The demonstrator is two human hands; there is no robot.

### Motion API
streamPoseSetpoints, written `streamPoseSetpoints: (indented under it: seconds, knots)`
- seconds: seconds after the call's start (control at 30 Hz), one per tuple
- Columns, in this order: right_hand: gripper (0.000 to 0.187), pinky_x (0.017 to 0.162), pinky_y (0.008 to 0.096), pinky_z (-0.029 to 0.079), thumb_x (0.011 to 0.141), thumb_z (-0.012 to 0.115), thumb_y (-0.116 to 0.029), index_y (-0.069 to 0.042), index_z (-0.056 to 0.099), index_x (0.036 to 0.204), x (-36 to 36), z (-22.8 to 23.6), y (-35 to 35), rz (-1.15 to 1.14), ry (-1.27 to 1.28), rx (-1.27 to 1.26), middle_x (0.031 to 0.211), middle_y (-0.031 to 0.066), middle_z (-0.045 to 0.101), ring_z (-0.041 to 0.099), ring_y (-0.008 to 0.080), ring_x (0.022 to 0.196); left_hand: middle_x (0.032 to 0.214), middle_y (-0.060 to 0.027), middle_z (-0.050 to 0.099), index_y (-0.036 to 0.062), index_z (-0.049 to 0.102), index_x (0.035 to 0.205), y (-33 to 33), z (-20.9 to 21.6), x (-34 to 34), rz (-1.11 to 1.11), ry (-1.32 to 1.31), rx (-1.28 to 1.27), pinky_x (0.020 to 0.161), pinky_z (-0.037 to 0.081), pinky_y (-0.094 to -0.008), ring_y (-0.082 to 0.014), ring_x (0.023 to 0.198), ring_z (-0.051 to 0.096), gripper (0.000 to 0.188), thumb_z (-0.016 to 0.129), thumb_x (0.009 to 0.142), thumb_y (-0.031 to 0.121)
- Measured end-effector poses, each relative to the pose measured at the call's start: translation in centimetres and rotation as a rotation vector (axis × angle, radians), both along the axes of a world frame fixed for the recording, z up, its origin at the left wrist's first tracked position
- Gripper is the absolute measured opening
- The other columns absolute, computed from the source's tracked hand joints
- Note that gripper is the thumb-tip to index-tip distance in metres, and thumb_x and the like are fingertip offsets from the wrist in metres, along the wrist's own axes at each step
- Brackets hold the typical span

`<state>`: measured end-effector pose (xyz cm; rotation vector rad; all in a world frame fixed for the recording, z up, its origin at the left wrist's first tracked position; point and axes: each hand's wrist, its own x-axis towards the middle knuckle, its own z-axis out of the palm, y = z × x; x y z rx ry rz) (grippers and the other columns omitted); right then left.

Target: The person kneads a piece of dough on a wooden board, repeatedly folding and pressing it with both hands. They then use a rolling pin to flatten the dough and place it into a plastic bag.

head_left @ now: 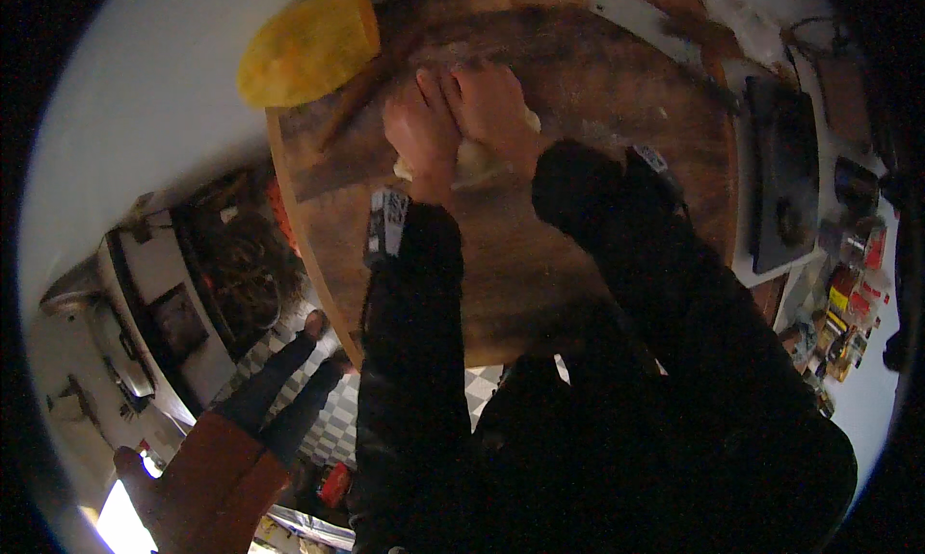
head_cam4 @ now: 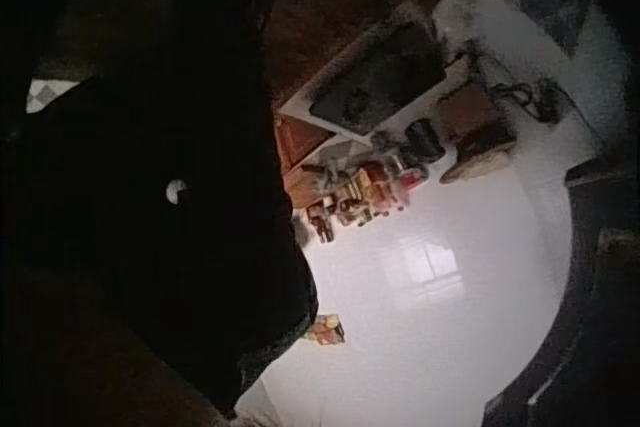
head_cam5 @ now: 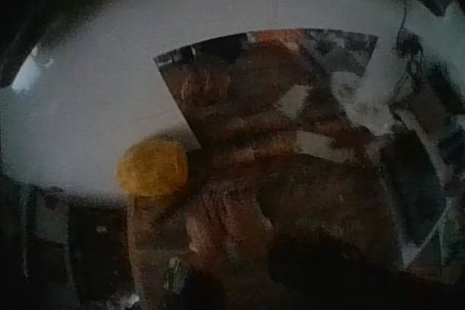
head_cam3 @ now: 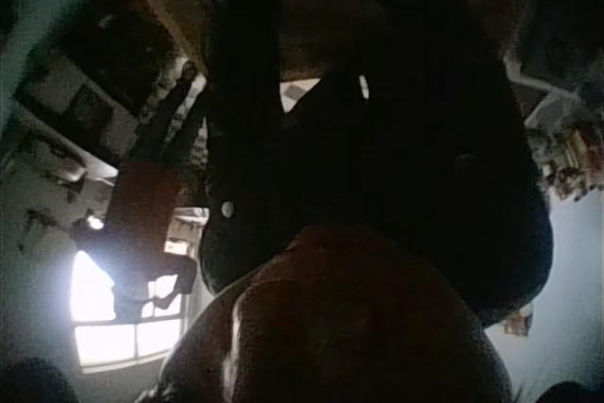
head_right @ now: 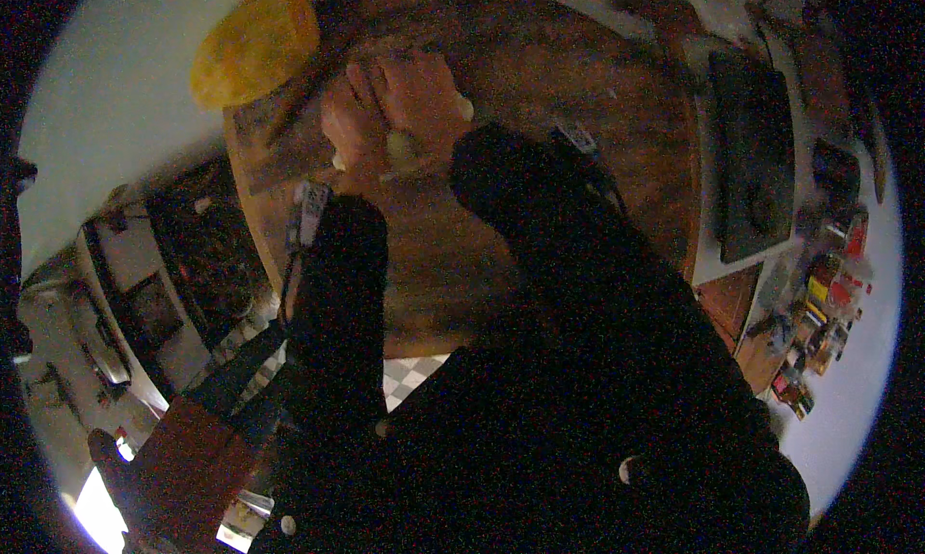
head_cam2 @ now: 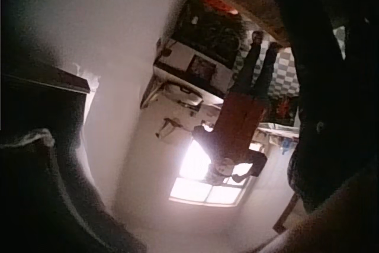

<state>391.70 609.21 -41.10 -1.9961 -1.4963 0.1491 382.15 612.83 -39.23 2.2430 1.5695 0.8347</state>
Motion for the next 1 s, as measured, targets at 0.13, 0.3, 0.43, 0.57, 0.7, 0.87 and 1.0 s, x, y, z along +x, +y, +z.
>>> streamPoseSetpoints:
  seconds: [0.13,0.3,0.43,0.57,0.7,0.87,1.0]
  knots:
    - [0.026,0.076,0.0484,0.047,0.090,0.051,-0.029,-0.007,0.064,0.093,1.0,1.0,-1.1,0.167,0.047,0.045,0.092,0.0142,0.066,0.061,0.0346,0.087,0.083,-0.0207,0.064,-0.0007,0.063,0.084,-0.9,0.4,-1.2,0.044,-0.442,-0.470,0.071,0.047,-0.0459,-0.0405,0.080,0.059,0.042,0.042,0.097,0.033]
    - [0.024,0.080,0.0457,0.046,0.089,0.053,-0.026,-0.009,0.063,0.102,-2.0,5.3,-9.5,-0.006,0.343,-0.133,0.108,0.0121,0.062,0.058,0.0340,0.095,0.094,-0.0170,0.061,0.0031,0.061,0.094,-9.7,-0.1,-4.8,0.019,-0.232,-0.135,0.085,0.042,-0.0448,-0.0343,0.093,0.056,0.037,0.041,0.097,0.034]
    - [0.016,0.085,0.0459,0.044,0.084,0.061,-0.018,-0.008,0.063,0.097,-4.6,5.5,-15.2,0.049,0.014,0.139,0.109,0.0113,0.061,0.056,0.0299,0.100,0.105,-0.0132,0.054,0.0108,0.059,0.102,-16.1,-1.6,-4.8,0.072,-0.104,0.182,0.085,0.039,-0.0463,-0.0324,0.096,0.049,0.029,0.041,0.097,0.032]
    - [0.020,0.085,0.0449,0.044,0.081,0.064,-0.019,-0.008,0.063,0.097,-3.7,3.4,-12.9,0.040,0.062,0.190,0.102,0.0097,0.062,0.058,0.0294,0.096,0.104,-0.0133,0.054,0.0103,0.060,0.101,-14.3,-1.4,-4.4,0.033,-0.071,0.170,0.083,0.039,-0.0462,-0.0335,0.093,0.049,0.027,0.042,0.097,0.030]
    - [0.015,0.081,0.0434,0.042,0.085,0.058,-0.021,-0.009,0.061,0.095,-1.6,3.1,-7.1,0.109,0.062,0.157,0.096,0.0097,0.062,0.057,0.0316,0.091,0.101,-0.0154,0.058,0.0058,0.062,0.089,-7.4,-1.2,-3.1,-0.020,0.068,0.077,0.080,0.041,-0.0450,-0.0345,0.091,0.052,0.028,0.044,0.096,0.027]
    - [0.020,0.071,0.0439,0.047,0.089,0.053,-0.026,-0.009,0.062,0.090,-0.5,4.3,-2.0,0.058,0.014,-0.132,0.083,0.0135,0.065,0.059,0.0340,0.081,0.088,-0.0144,0.059,0.0022,0.061,0.081,-2.6,0.5,-1.1,0.003,0.087,0.022,0.073,0.043,-0.0444,-0.0365,0.082,0.053,0.030,0.046,0.095,0.024]
    - [0.023,0.069,0.0450,0.048,0.090,0.052,-0.028,-0.008,0.063,0.087,0.0,5.1,0.6,-0.023,0.136,-0.150,0.078,0.0139,0.064,0.059,0.0344,0.077,0.087,-0.0152,0.059,0.0024,0.061,0.082,-0.1,2.7,-0.3,-0.034,0.079,-0.257,0.074,0.044,-0.0457,-0.0371,0.083,0.053,0.025,0.049,0.094,0.021]
